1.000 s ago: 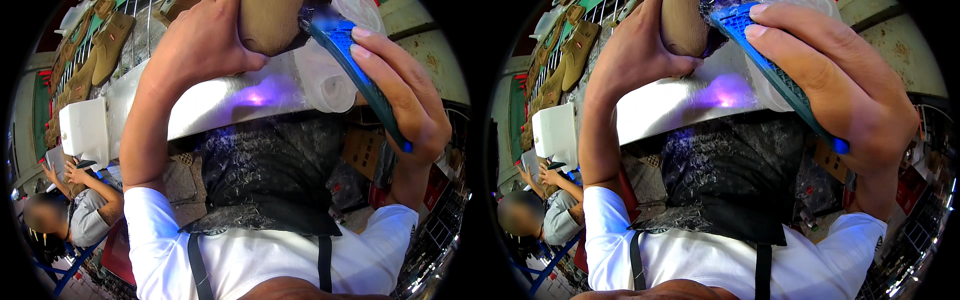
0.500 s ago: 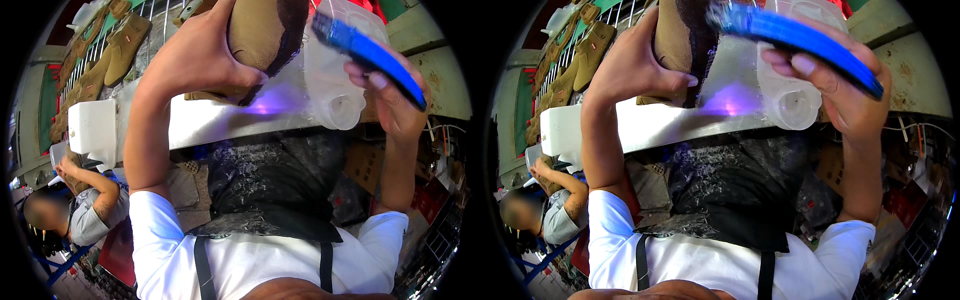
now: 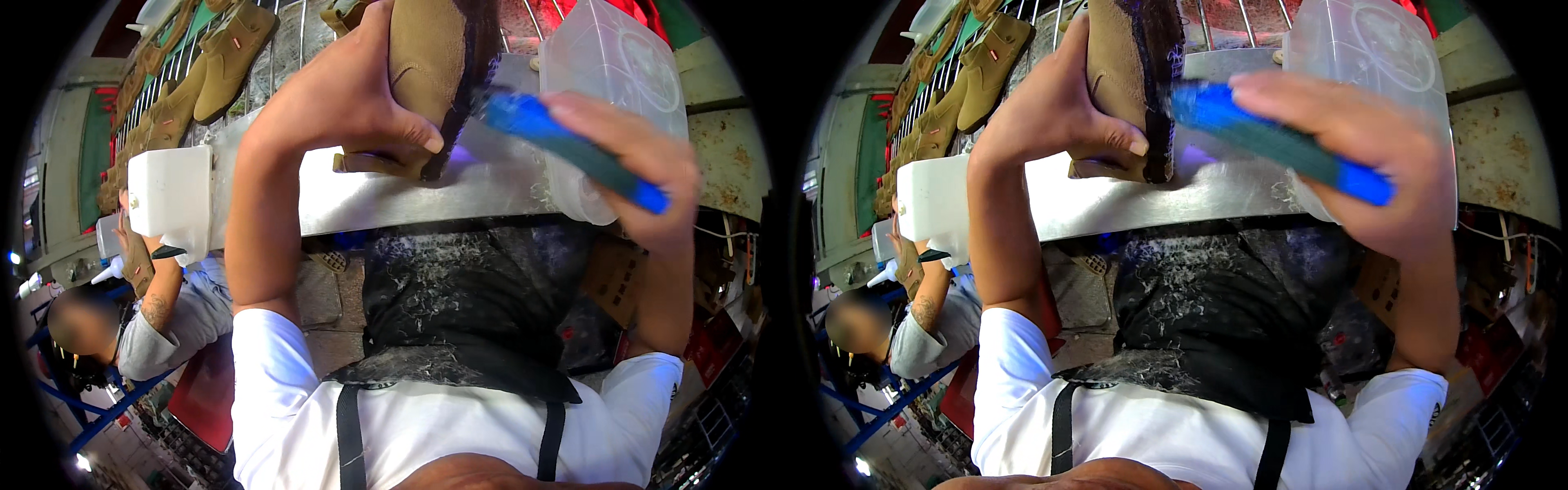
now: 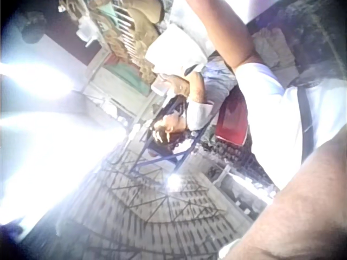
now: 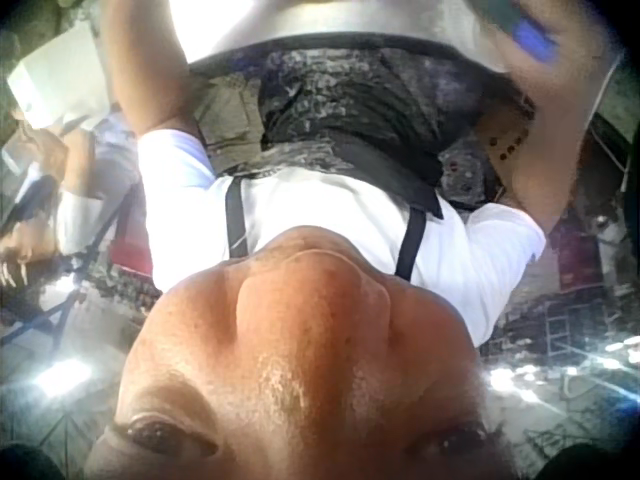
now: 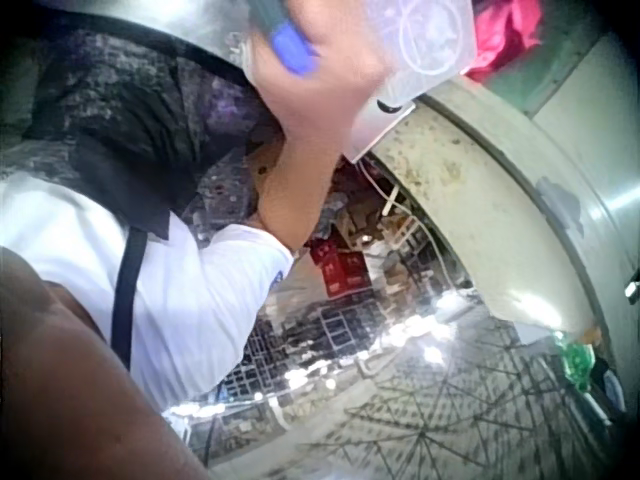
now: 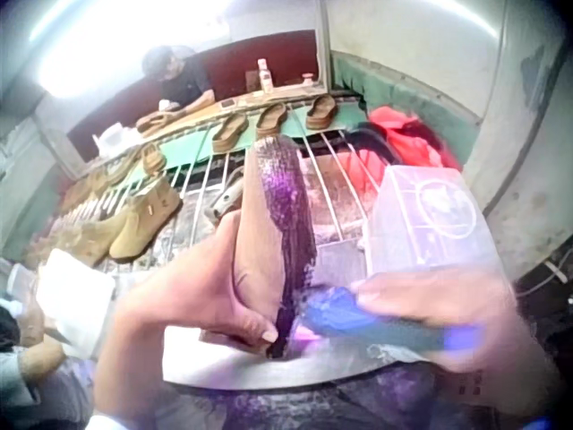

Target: The person applies liquid adhesive to the soles and edges of several tan boots using a brush and then places each boot onto a moving conveyor rack.

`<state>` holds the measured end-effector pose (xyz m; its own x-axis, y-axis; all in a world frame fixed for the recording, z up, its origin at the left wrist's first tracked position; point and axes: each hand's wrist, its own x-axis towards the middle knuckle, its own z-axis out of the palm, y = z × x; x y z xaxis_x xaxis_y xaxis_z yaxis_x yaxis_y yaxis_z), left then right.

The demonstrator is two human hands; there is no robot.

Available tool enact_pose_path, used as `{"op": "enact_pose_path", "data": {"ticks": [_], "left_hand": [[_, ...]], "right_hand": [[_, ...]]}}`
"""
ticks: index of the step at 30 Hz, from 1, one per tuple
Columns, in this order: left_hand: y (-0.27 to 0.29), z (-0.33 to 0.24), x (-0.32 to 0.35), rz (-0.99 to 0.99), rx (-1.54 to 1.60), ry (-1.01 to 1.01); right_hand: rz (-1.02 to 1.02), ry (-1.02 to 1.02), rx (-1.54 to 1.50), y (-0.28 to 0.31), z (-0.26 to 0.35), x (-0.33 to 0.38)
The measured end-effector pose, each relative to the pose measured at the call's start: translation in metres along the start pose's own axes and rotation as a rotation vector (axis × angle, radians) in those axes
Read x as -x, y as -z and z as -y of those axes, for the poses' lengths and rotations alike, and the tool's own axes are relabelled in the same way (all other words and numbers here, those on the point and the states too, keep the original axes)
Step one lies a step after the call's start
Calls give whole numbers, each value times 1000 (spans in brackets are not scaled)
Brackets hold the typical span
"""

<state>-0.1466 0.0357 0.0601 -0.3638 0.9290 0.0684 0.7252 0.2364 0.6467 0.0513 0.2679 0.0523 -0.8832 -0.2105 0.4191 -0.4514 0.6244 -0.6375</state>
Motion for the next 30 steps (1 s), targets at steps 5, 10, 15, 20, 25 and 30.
{"op": "enact_pose_path", "data": {"ticks": [5, 10, 15, 20, 25, 30], "left_hand": [[-4, 10, -4, 20, -17, -28], [-4, -7, 1, -13, -87, -70], [-6, -7, 0, -19, -72, -25], [-8, -5, -2, -2, -1, 70], [-7, -4, -3, -20, -34, 39], [-6, 4, 3, -35, -56, 56]], "right_hand": [[-75, -109, 72, 40, 9, -18], [121, 61, 329, 41, 11, -32], [192, 178, 526, 37, 26, -33], [168, 191, 571, 30, 25, -30], [-8, 110, 396, 1, 17, -17], [-97, 91, 322, -24, 5, -10]]}}
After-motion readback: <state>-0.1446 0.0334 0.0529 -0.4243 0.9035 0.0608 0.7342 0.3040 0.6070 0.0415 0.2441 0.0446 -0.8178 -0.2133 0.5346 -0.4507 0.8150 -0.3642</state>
